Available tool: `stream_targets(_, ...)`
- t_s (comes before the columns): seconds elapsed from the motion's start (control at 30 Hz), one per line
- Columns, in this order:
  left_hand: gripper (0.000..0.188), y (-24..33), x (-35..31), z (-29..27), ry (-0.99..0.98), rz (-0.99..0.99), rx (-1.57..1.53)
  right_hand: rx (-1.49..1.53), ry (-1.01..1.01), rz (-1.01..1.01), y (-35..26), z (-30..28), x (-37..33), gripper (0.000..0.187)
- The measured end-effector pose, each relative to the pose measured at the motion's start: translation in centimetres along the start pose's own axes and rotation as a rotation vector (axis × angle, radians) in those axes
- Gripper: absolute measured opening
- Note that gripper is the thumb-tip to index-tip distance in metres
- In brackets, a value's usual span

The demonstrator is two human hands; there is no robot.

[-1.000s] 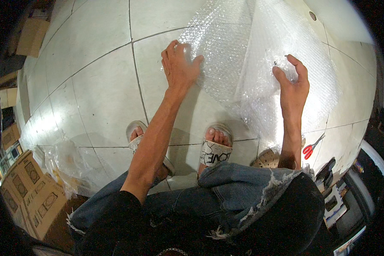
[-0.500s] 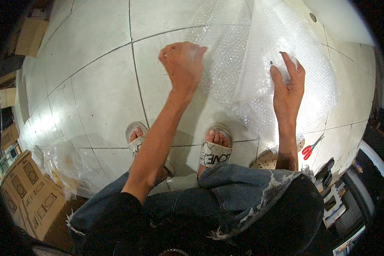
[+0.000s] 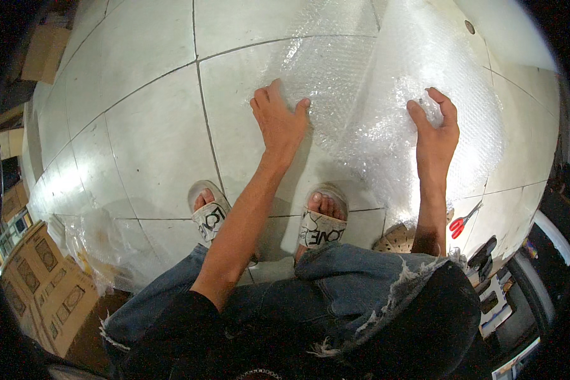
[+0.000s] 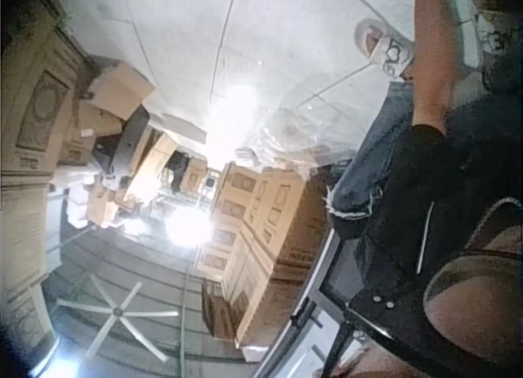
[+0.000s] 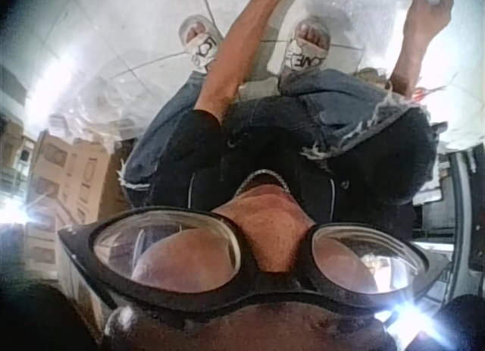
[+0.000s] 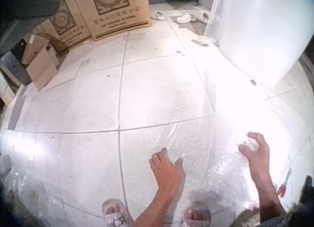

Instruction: The person sits on a tiled floor and uses red-handled scissors to cut a large sheet of bubble wrap into smaller pieces. They repeatedly cut along the grid lines and gather the cut sections.

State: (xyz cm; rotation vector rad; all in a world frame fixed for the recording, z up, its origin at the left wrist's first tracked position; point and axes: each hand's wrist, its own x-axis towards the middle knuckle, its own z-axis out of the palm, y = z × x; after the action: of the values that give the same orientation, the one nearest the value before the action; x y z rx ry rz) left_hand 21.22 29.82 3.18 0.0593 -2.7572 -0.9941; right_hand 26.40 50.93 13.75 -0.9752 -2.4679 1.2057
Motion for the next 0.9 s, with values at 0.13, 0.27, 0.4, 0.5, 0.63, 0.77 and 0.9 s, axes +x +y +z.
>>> stream_targets(0.13,0.034,0.8,0.9,-1.1,-0.256,-0.126,-0.169,0.031,0.012,0.026,-0.5,0.0,0.1,0.039)
stream_targets(0.27,0.030,4.0,-0.1,-1.5,-0.154,-0.055,-0.590,0.048,0.007,-0.026,-0.3,-0.4,0.3,0.041)
stream_targets(0.4,0.027,8.5,-2.9,-1.7,-0.220,0.244,-0.805,0.189,-0.067,0.069,-1.2,0.2,-0.2,0.046)
stream_targets(0.5,0.027,10.3,-4.5,-1.9,-0.423,0.283,-0.864,0.012,-0.083,0.023,-2.1,0.5,-0.5,0.049)
stream_targets(0.63,0.024,7.5,-3.7,-1.3,-0.395,0.272,-0.869,0.148,-0.058,0.104,-1.8,-0.4,0.0,0.050)
stream_targets(0.77,0.042,0.9,-1.3,-0.3,-0.128,0.194,-0.189,0.242,-0.030,0.170,-1.7,-0.6,-0.1,0.050)
stream_targets(0.9,0.062,-1.9,0.2,-1.6,-0.018,0.071,0.258,0.379,-0.004,0.187,-0.5,-0.3,0.2,0.048)
